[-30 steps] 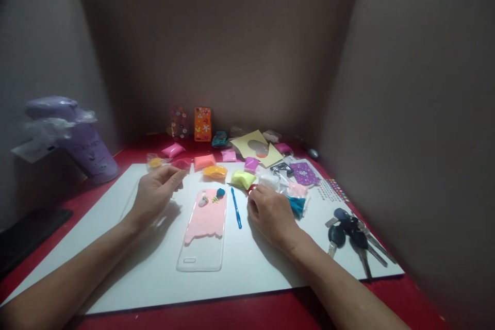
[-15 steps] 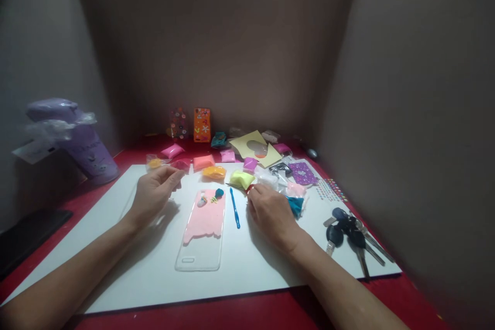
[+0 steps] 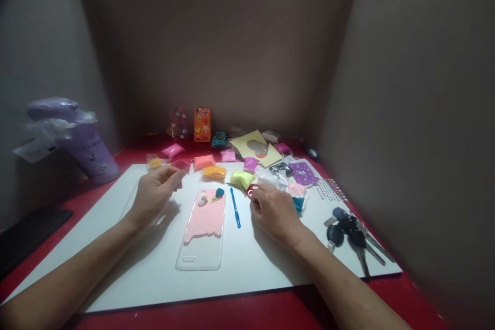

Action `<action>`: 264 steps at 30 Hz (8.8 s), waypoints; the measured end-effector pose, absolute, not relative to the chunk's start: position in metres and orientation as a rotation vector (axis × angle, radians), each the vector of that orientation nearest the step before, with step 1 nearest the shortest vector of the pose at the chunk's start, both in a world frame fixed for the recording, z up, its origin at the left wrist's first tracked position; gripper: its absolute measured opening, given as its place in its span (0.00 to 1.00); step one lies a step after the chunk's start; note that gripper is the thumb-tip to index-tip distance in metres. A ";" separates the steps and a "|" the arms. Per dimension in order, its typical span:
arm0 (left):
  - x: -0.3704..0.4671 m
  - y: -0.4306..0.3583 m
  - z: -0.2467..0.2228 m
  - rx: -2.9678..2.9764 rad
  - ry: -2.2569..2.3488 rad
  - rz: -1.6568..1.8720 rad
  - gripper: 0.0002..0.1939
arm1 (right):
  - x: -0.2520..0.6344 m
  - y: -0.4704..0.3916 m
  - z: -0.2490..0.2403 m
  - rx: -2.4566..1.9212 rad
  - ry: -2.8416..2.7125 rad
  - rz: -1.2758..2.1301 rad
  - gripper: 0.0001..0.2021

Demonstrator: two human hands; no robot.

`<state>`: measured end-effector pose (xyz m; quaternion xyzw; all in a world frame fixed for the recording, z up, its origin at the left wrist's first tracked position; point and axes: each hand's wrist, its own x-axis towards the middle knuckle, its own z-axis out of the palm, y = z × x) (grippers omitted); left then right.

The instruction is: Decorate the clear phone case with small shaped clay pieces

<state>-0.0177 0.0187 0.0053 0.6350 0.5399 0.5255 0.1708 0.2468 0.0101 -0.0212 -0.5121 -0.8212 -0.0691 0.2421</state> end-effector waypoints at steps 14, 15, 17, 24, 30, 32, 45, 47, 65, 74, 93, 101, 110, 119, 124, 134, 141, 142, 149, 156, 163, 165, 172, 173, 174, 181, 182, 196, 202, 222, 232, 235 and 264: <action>-0.018 0.018 0.004 1.801 1.538 1.474 0.12 | 0.239 0.011 -0.015 -1.251 -2.555 -0.305 0.09; -0.018 0.019 0.004 1.799 1.539 1.472 0.12 | 0.236 0.010 -0.014 -1.223 -2.596 -0.322 0.09; -0.018 0.019 0.005 1.790 1.542 1.472 0.12 | 0.232 0.008 -0.012 -1.183 -2.655 -0.348 0.10; -0.019 0.021 0.004 1.760 1.545 1.489 0.10 | 0.235 0.005 -0.019 -1.266 -2.565 -0.324 0.11; -0.020 0.021 0.003 1.758 1.555 1.492 0.11 | 0.241 0.011 -0.027 -1.274 -2.416 -0.119 0.10; -0.020 0.020 0.004 1.748 1.554 1.496 0.10 | 0.244 0.014 -0.028 -1.263 -2.354 -0.024 0.09; -0.019 0.019 0.006 1.778 1.550 1.492 0.12 | 0.239 0.015 -0.023 -1.171 -1.653 1.117 0.07; -0.019 0.018 0.006 1.785 1.549 1.490 0.12 | 0.239 0.015 -0.024 -1.137 -1.552 1.220 0.08; -0.019 0.018 0.007 1.783 1.563 1.490 0.11 | 0.236 0.012 -0.021 -1.045 -1.290 1.464 0.15; -0.019 0.019 0.006 1.776 1.551 1.493 0.11 | 0.234 0.010 -0.021 -1.027 -1.279 1.350 0.19; -0.019 0.018 0.007 1.767 1.567 1.486 0.11 | 0.239 0.011 -0.018 -1.046 -1.148 1.428 0.11; -0.020 0.019 0.005 1.767 1.555 1.493 0.10 | 0.236 0.014 -0.023 -1.051 -1.086 1.437 0.14; -0.019 0.018 0.006 1.790 1.564 1.502 0.11 | 0.237 0.013 -0.022 -1.069 -1.106 1.433 0.13; -0.019 0.018 0.006 1.790 1.555 1.486 0.11 | 0.235 0.012 -0.019 -1.069 -1.143 1.398 0.10; -0.020 0.018 0.004 1.798 1.545 1.492 0.12 | 0.234 0.010 -0.016 -1.065 -1.169 1.376 0.10; -0.019 0.018 0.006 1.773 1.554 1.486 0.11 | 0.235 0.011 -0.017 -1.041 -1.217 1.321 0.06; -0.019 0.018 0.005 1.755 1.550 1.483 0.10 | 0.237 0.015 -0.024 -1.052 -1.265 1.330 0.10; -0.019 0.018 0.005 1.758 1.551 1.483 0.11 | 0.237 0.015 -0.024 -1.052 -1.273 1.325 0.10; -0.018 0.018 0.008 1.757 1.547 1.473 0.11 | 0.235 0.013 -0.024 -1.052 -1.289 1.299 0.11; -0.006 0.011 0.015 1.296 1.324 1.272 0.09 | 0.233 0.011 -0.023 -1.033 -1.317 1.284 0.11; 0.008 0.004 0.018 1.191 1.112 1.079 0.07 | 0.226 -0.002 -0.028 -0.965 -1.558 1.051 0.07; 0.016 -0.001 0.021 1.247 1.095 1.008 0.07 | 0.224 -0.008 -0.026 -0.945 -1.631 0.989 0.08; 0.045 -0.014 0.028 1.464 1.067 0.840 0.05 | 0.219 -0.016 -0.022 -0.894 -1.648 0.989 0.10; 0.048 -0.015 0.026 1.502 1.045 0.872 0.05 | 0.218 -0.016 -0.022 -0.888 -1.629 1.008 0.10; 0.050 -0.015 0.023 1.562 1.030 0.916 0.07 | 0.218 -0.015 -0.022 -0.882 -1.609 1.027 0.10; 0.053 -0.021 -0.003 1.973 1.003 1.250 0.06 | 0.218 -0.014 -0.028 -0.895 -1.562 1.036 0.11; 0.052 -0.024 -0.004 1.987 1.022 1.258 0.05 | 0.218 -0.016 -0.027 -0.906 -1.581 1.011 0.11; 0.048 -0.026 -0.011 2.314 1.072 1.209 0.05 | 0.218 -0.023 -0.026 -0.913 -1.804 0.786 0.15; 0.047 -0.027 -0.012 2.261 1.143 1.121 0.06 | 0.219 -0.026 -0.025 -0.882 -1.866 0.721 0.18; 0.052 -0.030 0.001 1.639 1.223 0.996 0.06 | 0.217 -0.025 -0.022 -0.932 -1.804 0.797 0.12; 0.052 -0.029 -0.001 1.508 1.193 0.939 0.07 | 0.219 -0.023 -0.026 -0.897 -1.849 0.710 0.14; 0.052 -0.028 -0.002 1.486 1.188 0.927 0.07 | 0.219 -0.023 -0.026 -0.919 -1.840 0.722 0.13; 0.053 -0.026 -0.002 1.402 1.203 0.911 0.07 | 0.217 -0.024 -0.023 -0.956 -1.752 0.873 0.11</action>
